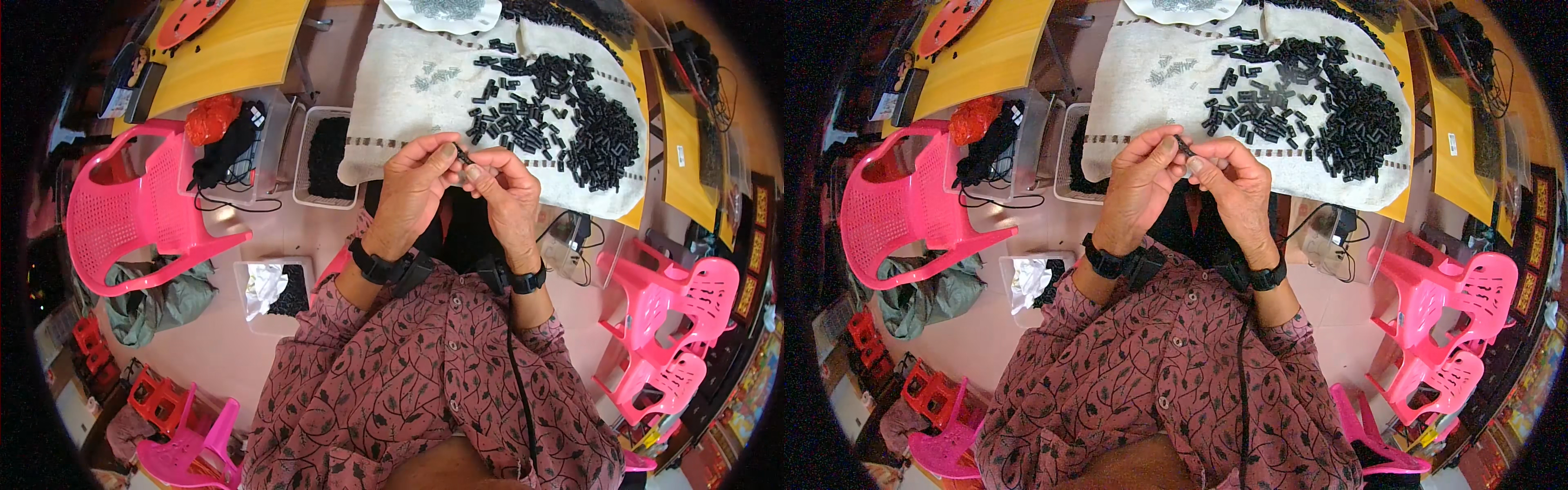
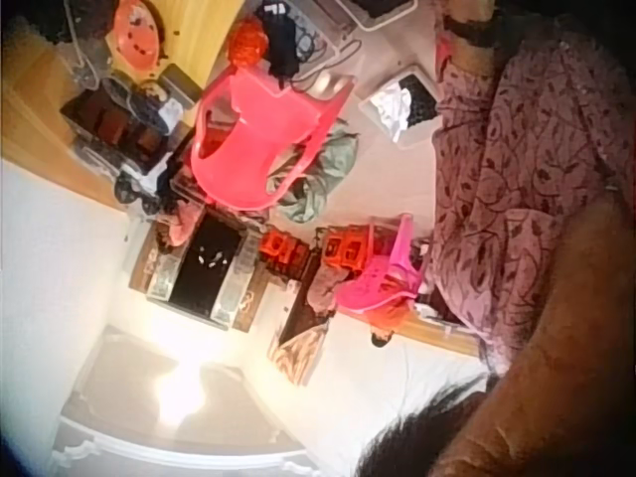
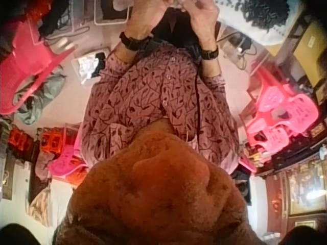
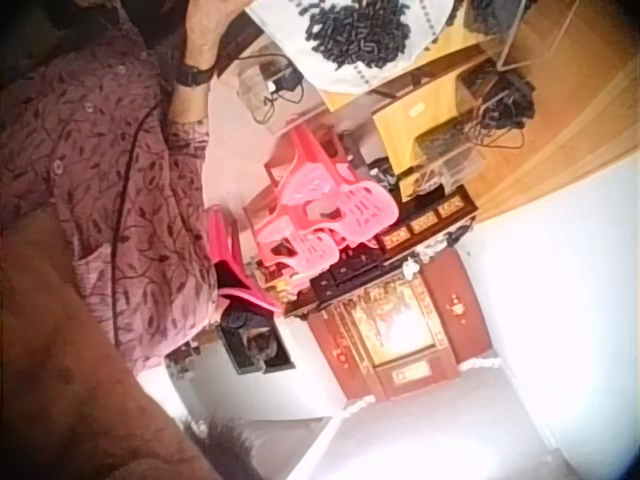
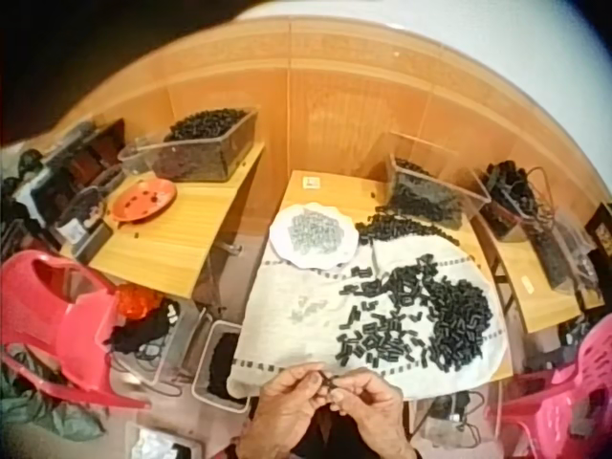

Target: Sorting and inspecting small black and silver components on a white cloth.

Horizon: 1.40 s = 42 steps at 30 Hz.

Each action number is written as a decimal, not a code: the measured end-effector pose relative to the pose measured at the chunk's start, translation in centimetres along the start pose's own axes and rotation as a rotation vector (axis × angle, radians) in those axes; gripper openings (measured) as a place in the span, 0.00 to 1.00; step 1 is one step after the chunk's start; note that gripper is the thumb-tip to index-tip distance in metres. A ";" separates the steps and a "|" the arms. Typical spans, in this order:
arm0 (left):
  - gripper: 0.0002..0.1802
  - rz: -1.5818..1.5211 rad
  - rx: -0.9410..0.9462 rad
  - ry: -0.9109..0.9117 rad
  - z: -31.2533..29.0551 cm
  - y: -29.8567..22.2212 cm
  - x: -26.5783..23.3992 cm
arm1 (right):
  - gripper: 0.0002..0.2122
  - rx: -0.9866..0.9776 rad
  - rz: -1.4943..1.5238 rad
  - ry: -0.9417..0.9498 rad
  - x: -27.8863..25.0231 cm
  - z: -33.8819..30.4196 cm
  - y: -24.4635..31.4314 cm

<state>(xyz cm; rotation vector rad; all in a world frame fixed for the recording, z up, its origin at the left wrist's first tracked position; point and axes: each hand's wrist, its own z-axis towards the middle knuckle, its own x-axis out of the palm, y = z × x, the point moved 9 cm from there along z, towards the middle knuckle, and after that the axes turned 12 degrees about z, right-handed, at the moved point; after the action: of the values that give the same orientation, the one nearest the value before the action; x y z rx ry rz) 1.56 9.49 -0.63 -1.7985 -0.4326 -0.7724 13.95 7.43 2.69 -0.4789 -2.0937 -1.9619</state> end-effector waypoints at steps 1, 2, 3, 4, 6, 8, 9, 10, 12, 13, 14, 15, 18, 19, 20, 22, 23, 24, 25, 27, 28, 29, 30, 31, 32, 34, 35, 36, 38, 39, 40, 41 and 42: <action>0.13 0.005 0.004 -0.001 0.0 0.0 0.0 | 0.06 -0.001 -0.001 -0.004 0.0 0.0 0.0; 0.13 0.006 0.003 -0.001 0.0 0.0 0.1 | 0.06 -0.001 0.000 -0.004 0.0 0.0 0.0; 0.13 0.007 0.007 -0.003 0.0 -0.1 0.0 | 0.06 -0.007 -0.006 -0.006 0.1 0.0 0.0; 0.13 0.009 0.010 -0.006 0.0 -0.1 0.0 | 0.06 -0.014 -0.012 -0.008 0.2 -0.1 0.1; 0.13 0.009 0.016 0.001 0.0 -0.1 0.0 | 0.06 -0.021 -0.014 -0.015 0.6 -0.1 0.5; 0.13 0.009 0.021 0.007 -0.1 -0.2 0.0 | 0.06 -0.029 -0.016 -0.021 0.9 -0.2 0.7; 0.13 0.017 0.033 0.011 -0.1 -0.4 0.2 | 0.06 -0.041 -0.010 -0.031 0.9 -0.3 0.9; 0.13 0.025 0.045 0.015 -0.1 -0.6 0.3 | 0.06 -0.054 -0.005 -0.040 0.9 -0.3 1.0; 0.14 0.025 0.048 0.020 -0.1 -0.6 0.6 | 0.05 -0.066 0.003 -0.044 0.8 -0.4 1.2; 0.14 0.025 0.051 0.025 -0.2 -0.7 0.6 | 0.05 -0.079 0.010 -0.048 0.8 -0.4 1.3; 0.14 0.025 0.050 0.025 -0.2 -0.6 0.6 | 0.05 -0.079 0.010 -0.049 0.9 -0.4 1.3; 0.13 0.038 0.052 0.027 -0.2 -0.6 0.5 | 0.05 -0.093 0.012 -0.057 1.0 -0.5 1.4; 0.13 0.051 0.056 0.024 -0.2 -0.6 0.5 | 0.04 -0.096 0.007 -0.088 1.2 -0.6 1.6; 0.13 0.050 0.060 0.020 -0.3 -0.6 0.6 | 0.03 -0.084 0.000 -0.109 1.1 -0.6 1.6; 0.13 0.050 0.059 0.021 -0.3 -0.6 0.6 | 0.03 -0.084 0.000 -0.110 1.1 -0.6 1.5; 0.12 0.087 0.086 0.019 -0.4 -0.9 0.7 | 0.02 -0.091 0.024 -0.138 1.0 -0.6 1.4; 0.12 0.087 0.085 0.019 -0.4 -0.9 0.7 | 0.02 -0.091 0.024 -0.138 1.0 -0.6 1.4; 0.13 0.125 0.096 0.015 -0.5 -1.0 0.7 | 0.02 -0.080 0.043 -0.153 1.0 -0.7 1.2; 0.13 0.163 0.106 0.012 -0.5 -1.1 0.6 | 0.02 -0.069 0.061 -0.168 0.9 -0.7 1.1; 0.13 0.175 0.115 0.012 -0.6 -1.2 0.7 | 0.01 -0.061 0.060 -0.183 0.9 -0.8 1.1; 0.13 0.187 0.124 0.013 -0.6 -1.3 0.7 | 0.01 -0.053 0.059 -0.197 0.8 -0.8 1.0; 0.13 0.188 0.124 0.013 -0.6 -1.3 0.7 | 0.01 -0.053 0.059 -0.197 0.8 -0.8 1.0; 0.12 0.192 0.131 0.014 -0.6 -1.3 0.8 | 0.01 -0.039 0.086 -0.198 0.8 -0.8 0.9; 0.12 0.196 0.139 0.015 -0.7 -1.4 0.8 | 0.02 -0.025 0.113 -0.198 0.8 -0.7 0.8; 0.12 0.196 0.139 0.015 -0.7 -1.5 0.9 | 0.02 -0.024 0.113 -0.198 0.8 -0.8 0.9; 0.12 0.195 0.149 0.008 -0.7 -1.7 0.8 | 0.03 0.006 0.125 -0.195 0.9 -0.8 0.7; 0.12 0.196 0.150 0.007 -0.6 -1.6 0.8 | 0.03 0.006 0.125 -0.195 0.9 -0.8 0.7; 0.11 0.172 0.147 -0.015 -0.5 -1.6 0.5 | 0.03 0.010 0.115 -0.178 1.1 -0.8 0.6; 0.10 0.150 0.146 -0.038 -0.4 -1.6 0.2 | 0.04 0.015 0.105 -0.159 1.4 -0.8 0.5; 0.10 0.149 0.140 -0.052 -0.4 -1.6 0.1 | 0.05 0.000 0.078 -0.134 1.7 -0.8 0.6; 0.11 0.148 0.134 -0.067 -0.4 -1.6 0.0 | 0.05 -0.015 0.051 -0.109 1.9 -0.8 0.7; 0.11 0.149 0.135 -0.067 -0.4 -1.7 0.0 | 0.05 -0.015 0.052 -0.108 1.9 -0.8 0.7; 0.11 0.155 0.134 -0.077 -0.4 -1.7 0.0 | 0.05 -0.016 0.038 -0.100 2.0 -0.8 0.7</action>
<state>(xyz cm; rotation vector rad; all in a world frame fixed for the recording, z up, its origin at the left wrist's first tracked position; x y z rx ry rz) 0.33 9.74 0.65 -1.7174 -0.3810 -0.5557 12.37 6.86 4.13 -0.6274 -2.1123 -1.9738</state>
